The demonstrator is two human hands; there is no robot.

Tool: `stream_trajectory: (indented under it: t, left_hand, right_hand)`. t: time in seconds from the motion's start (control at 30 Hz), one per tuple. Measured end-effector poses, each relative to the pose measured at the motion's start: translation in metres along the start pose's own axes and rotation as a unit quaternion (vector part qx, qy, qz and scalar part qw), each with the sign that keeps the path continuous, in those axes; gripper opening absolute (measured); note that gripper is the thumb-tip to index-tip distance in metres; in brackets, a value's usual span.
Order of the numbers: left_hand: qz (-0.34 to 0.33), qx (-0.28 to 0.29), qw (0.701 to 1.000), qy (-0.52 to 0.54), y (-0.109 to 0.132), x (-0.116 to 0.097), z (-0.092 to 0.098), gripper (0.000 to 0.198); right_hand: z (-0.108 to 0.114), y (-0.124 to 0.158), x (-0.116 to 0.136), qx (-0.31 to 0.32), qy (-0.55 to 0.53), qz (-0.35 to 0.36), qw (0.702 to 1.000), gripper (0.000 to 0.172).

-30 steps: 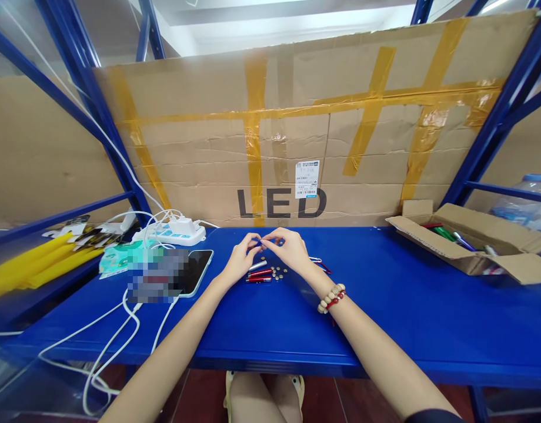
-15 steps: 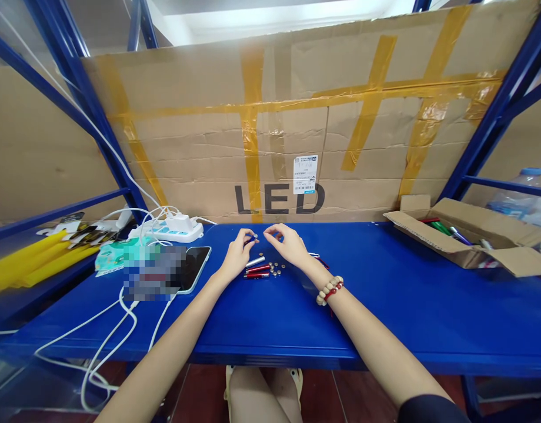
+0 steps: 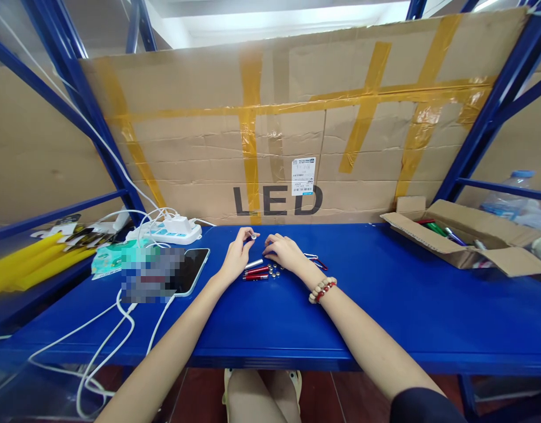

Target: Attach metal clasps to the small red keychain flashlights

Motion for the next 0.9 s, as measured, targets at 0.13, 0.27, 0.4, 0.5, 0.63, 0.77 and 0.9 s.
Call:
stream_trajectory:
  t: [0.13,0.27,0.4,0.5,0.63,0.77,0.9]
  left_hand:
    - [0.012,0.011,1.0,0.001,0.001,0.0,-0.002,0.015]
    - [0.036,0.019,0.999,-0.029,0.003,0.006,-0.005,0.013]
    - [0.039,0.029,0.998,-0.047,0.005,0.009,-0.007,0.014]
    - [0.047,0.037,0.996,-0.062,0.006,0.009,-0.007,0.013]
    - [0.065,0.049,0.994,-0.078,0.007,0.01,-0.007,0.015]
    - [0.058,0.049,0.995,-0.062,0.007,0.009,-0.008,0.016]
    - [0.057,0.045,0.996,-0.053,0.007,0.006,-0.008,0.016]
  right_hand:
    - [0.004,-0.002,-0.001,0.01,0.033,-0.035,0.999,0.015]
    - [0.004,-0.004,-0.002,0.033,0.068,-0.071,0.995,0.015]
    - [0.006,-0.003,-0.01,0.04,0.064,-0.124,0.989,0.015]
    - [0.011,0.0,-0.014,0.021,0.025,-0.157,0.987,0.016]
    - [0.024,-0.001,-0.008,-0.129,-0.095,-0.192,0.968,0.019]
    - [0.029,-0.005,0.008,-0.218,-0.169,-0.152,0.949,0.02]
    - [0.026,-0.006,0.008,-0.22,-0.207,-0.141,0.943,0.02]
Point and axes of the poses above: each hand's wrist, its own y-axis away from the middle knuckle, its own z-axis out of the back of the hand, x = y × z, the point moved 3 cm from there along -y, towards the middle knuckle, and after that the axes turned 11 degrees about -x, right-handed, at the moved point
